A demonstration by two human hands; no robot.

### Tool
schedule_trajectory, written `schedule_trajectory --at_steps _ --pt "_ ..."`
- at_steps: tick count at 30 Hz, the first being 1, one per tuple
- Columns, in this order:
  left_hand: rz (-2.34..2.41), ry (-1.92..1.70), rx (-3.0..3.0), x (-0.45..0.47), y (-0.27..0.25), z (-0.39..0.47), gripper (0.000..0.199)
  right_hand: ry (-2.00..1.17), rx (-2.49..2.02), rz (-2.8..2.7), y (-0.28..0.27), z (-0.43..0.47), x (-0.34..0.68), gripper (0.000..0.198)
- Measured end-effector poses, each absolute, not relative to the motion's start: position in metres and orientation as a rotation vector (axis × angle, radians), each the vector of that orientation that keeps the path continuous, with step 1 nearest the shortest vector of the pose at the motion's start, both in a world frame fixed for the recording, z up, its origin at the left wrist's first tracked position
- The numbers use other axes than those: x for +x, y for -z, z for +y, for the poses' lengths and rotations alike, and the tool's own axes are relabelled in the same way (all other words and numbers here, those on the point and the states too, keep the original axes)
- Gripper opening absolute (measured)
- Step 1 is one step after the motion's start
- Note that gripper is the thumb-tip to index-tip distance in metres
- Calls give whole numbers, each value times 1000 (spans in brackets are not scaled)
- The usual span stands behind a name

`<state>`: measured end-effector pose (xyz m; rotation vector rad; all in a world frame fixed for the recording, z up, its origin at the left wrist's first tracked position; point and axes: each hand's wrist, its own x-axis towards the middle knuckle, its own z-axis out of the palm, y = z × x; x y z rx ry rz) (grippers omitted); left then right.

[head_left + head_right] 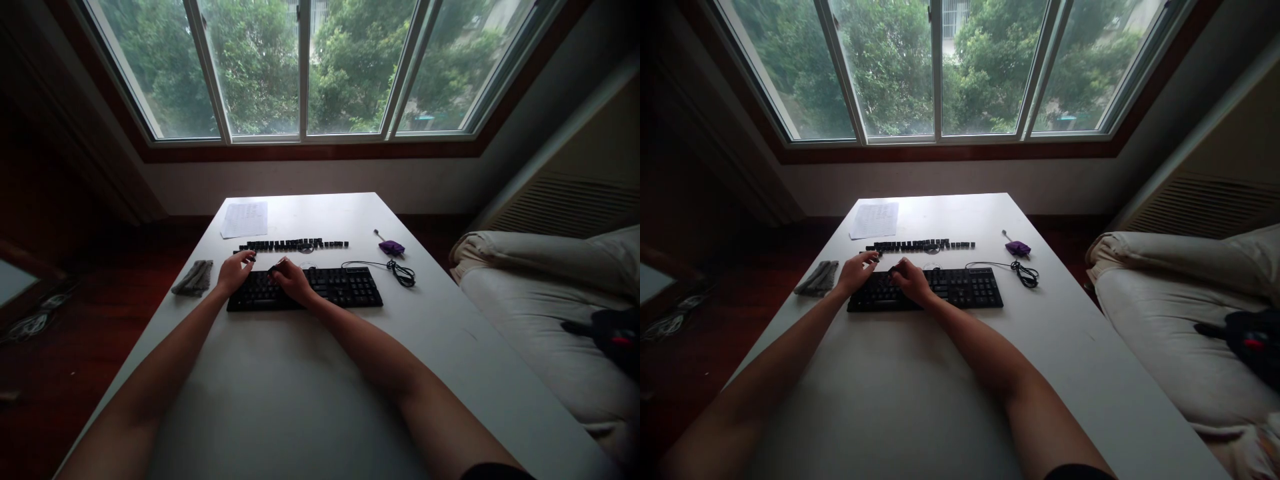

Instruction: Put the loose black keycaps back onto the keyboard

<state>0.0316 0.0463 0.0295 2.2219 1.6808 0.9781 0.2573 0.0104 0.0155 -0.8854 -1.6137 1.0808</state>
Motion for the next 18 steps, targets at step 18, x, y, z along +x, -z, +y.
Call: schedule_trajectory --at_steps 18 --pt "1875 -693 2492 52 -17 110 22 -1042 -937 -1640 -14 9 257 13"
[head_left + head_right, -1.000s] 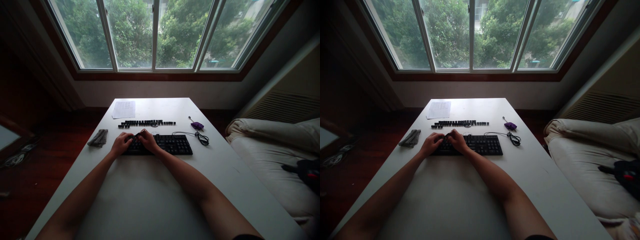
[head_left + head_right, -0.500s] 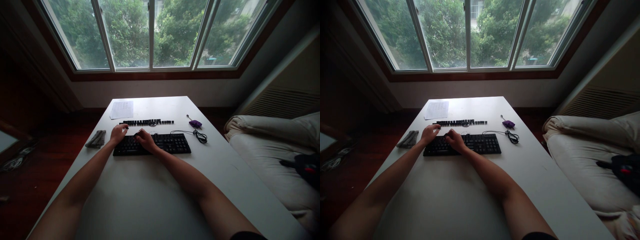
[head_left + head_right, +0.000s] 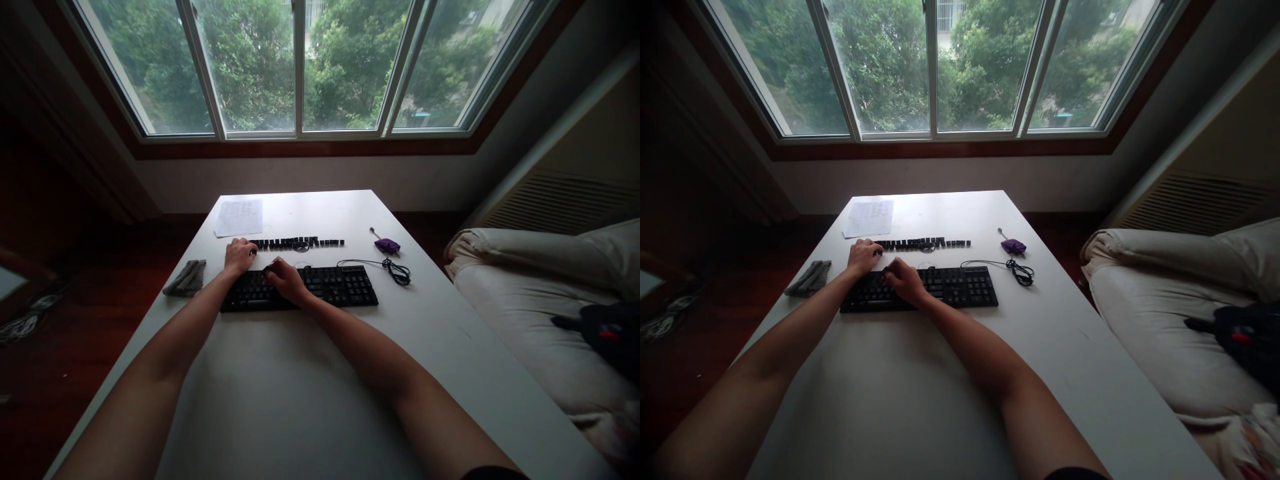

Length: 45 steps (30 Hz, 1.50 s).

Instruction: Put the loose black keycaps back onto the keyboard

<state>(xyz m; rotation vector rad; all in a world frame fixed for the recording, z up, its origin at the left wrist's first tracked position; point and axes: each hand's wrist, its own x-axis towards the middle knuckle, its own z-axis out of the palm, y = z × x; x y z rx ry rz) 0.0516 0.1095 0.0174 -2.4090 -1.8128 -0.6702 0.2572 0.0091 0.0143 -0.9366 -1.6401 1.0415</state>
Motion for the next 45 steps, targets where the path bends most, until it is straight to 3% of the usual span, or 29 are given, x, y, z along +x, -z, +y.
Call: schedule_trajectory --at_steps 9,29,45 --pt "-1879 537 -2321 54 -20 106 30 -1050 -942 -1623 -23 5 259 11" --pt "-1834 655 -2315 54 -20 104 23 -999 -974 -1662 -37 -2 263 9" --pt "-1766 776 -2509 53 -21 36 22 -991 -933 -1655 -21 6 261 19"
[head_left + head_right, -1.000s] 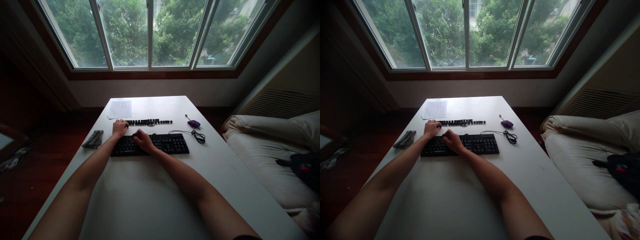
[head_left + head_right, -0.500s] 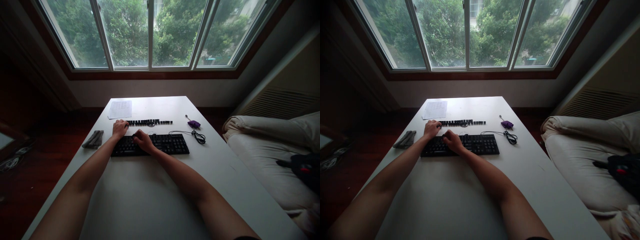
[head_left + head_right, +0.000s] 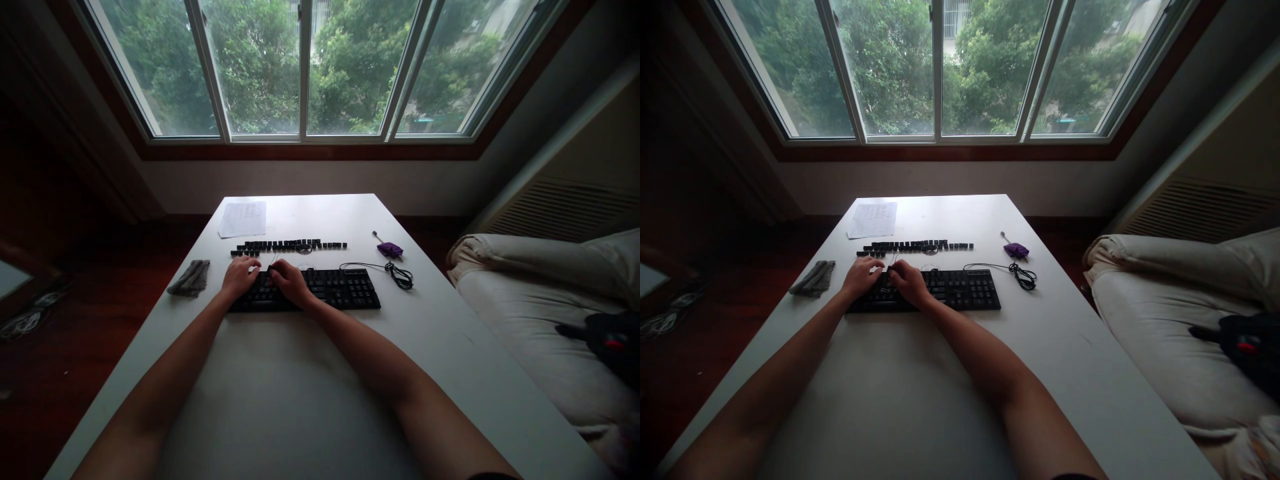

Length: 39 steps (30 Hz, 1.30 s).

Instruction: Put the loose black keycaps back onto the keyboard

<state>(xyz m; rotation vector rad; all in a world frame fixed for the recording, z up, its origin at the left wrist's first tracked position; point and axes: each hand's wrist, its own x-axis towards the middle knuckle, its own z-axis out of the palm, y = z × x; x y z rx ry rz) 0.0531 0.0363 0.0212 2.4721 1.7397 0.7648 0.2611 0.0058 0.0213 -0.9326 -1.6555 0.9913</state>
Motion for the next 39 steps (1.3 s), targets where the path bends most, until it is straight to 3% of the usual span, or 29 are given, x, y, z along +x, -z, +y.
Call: schedule_trajectory --at_steps 14,39 --pt "1695 -700 2446 59 -24 20 21 -837 -1035 -1656 -30 20 263 28" --pt "1676 -692 2491 59 -27 17 22 -566 -983 -2110 -41 9 270 6"
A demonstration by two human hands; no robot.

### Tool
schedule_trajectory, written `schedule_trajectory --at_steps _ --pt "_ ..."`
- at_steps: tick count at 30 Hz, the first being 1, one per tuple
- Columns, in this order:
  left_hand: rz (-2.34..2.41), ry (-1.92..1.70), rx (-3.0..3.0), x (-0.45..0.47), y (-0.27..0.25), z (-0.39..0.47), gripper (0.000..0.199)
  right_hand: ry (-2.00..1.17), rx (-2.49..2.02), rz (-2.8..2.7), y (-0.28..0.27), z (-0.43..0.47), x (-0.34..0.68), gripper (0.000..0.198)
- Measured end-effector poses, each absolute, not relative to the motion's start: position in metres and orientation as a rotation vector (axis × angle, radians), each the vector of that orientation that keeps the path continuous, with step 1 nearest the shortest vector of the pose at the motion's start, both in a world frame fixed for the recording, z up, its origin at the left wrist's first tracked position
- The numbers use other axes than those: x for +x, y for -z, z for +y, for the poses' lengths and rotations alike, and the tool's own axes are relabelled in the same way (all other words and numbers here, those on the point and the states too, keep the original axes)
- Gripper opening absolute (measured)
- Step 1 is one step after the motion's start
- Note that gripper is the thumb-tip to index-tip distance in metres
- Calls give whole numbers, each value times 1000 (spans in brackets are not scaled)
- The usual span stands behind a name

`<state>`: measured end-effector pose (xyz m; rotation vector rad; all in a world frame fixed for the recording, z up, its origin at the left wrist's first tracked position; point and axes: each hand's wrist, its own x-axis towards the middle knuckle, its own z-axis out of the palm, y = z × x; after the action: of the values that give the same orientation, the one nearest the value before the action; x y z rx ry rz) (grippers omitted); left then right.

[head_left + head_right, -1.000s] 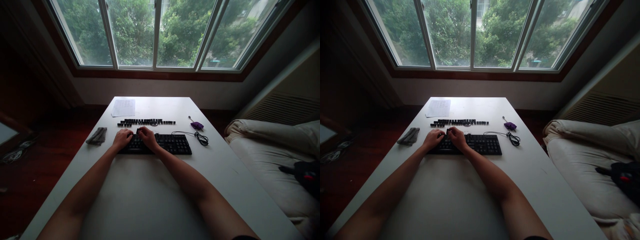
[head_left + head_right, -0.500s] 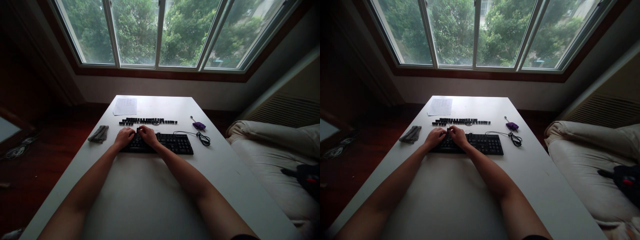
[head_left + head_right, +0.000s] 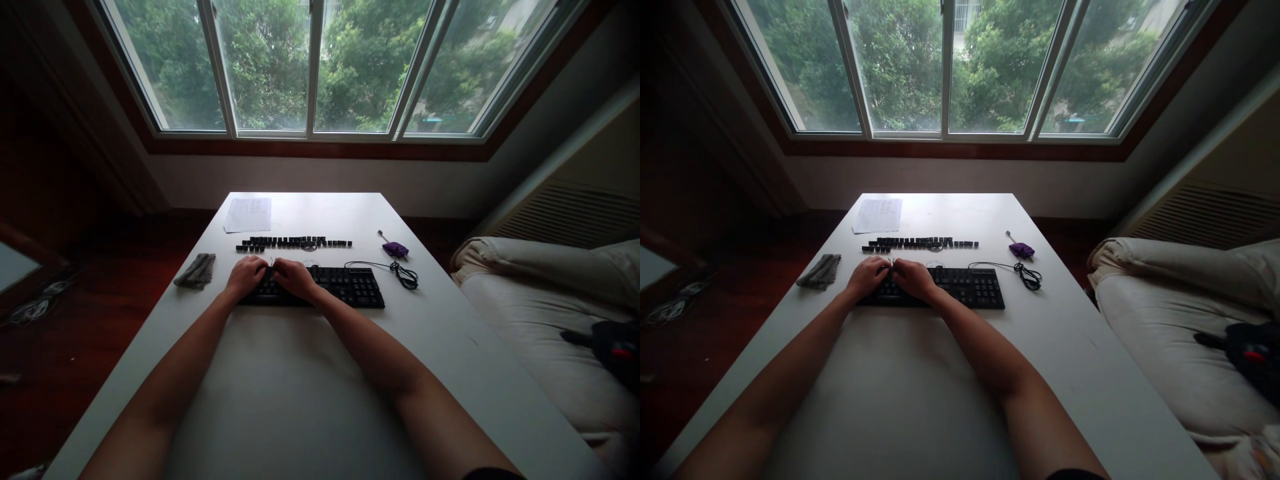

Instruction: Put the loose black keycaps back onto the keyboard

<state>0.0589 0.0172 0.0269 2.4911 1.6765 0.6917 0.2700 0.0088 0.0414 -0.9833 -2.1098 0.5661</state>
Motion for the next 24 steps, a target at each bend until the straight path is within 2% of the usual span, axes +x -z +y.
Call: schedule_trajectory --at_steps 16,24 --pt "1673 -702 2498 57 -24 18 24 -763 -877 -1887 -42 10 261 18" --pt "1638 -744 2517 57 -23 19 25 -721 -841 -1884 -40 12 262 18"
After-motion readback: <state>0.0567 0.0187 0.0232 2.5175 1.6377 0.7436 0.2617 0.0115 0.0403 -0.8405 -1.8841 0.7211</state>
